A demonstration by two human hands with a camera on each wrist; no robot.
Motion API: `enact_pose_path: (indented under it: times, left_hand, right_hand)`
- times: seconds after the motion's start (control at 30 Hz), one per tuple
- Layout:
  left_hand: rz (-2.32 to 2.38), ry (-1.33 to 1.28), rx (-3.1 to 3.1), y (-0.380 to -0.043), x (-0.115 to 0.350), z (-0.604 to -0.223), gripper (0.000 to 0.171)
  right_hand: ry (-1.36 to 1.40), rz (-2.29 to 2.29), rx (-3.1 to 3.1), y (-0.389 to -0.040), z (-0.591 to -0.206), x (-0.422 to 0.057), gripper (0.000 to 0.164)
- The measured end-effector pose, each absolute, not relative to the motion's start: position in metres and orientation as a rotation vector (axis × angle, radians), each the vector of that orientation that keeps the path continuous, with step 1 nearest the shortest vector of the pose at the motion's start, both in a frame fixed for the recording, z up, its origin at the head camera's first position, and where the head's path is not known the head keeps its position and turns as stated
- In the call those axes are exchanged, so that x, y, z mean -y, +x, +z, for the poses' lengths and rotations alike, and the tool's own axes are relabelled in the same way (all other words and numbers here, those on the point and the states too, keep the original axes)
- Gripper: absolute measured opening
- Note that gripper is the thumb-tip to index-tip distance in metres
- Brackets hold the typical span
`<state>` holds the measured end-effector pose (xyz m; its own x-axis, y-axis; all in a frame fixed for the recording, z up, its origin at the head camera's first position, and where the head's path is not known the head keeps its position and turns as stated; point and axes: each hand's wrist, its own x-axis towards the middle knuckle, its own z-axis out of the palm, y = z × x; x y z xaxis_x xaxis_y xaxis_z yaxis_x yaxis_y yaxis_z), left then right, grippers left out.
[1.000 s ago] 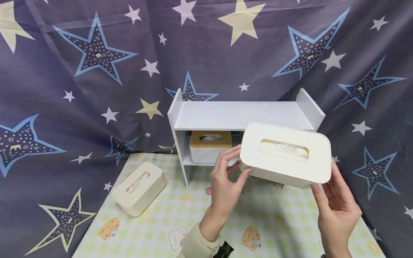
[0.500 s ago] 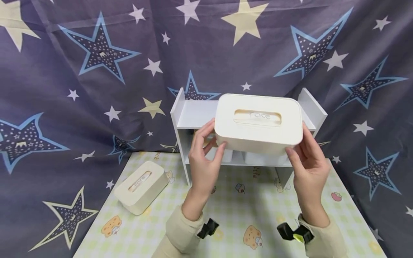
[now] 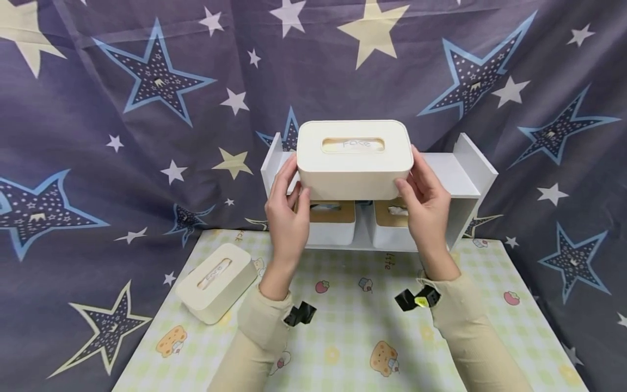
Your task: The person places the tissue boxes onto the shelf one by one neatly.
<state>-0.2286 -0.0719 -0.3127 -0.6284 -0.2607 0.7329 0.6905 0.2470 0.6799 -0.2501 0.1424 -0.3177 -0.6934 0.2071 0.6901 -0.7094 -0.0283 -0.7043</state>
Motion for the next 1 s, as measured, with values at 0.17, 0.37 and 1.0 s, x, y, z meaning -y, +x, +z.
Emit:
enact_pose_path:
  times: [0.17, 0.37, 1.0]
  left_hand:
    - [-1.453, -0.333, 1.756, -0.241, 0.079, -0.318, 0.051]
    - [-1.450, -0.274, 1.794, -0.251, 0.083, -0.317, 0.053]
    - [-1.339, -0.243, 1.884, -0.269, 0.087, -0.316, 0.059]
  right_hand:
    - [0.493, 1.801, 1.681, -0.267, -0.321, -0.133, 0.054]
    - [0.467, 1.788, 1.736, -0.278, -0.318, -0.127, 0.053]
    - [0.420, 1.685, 1.861, -0.291, -0.311, -0.117, 0.053]
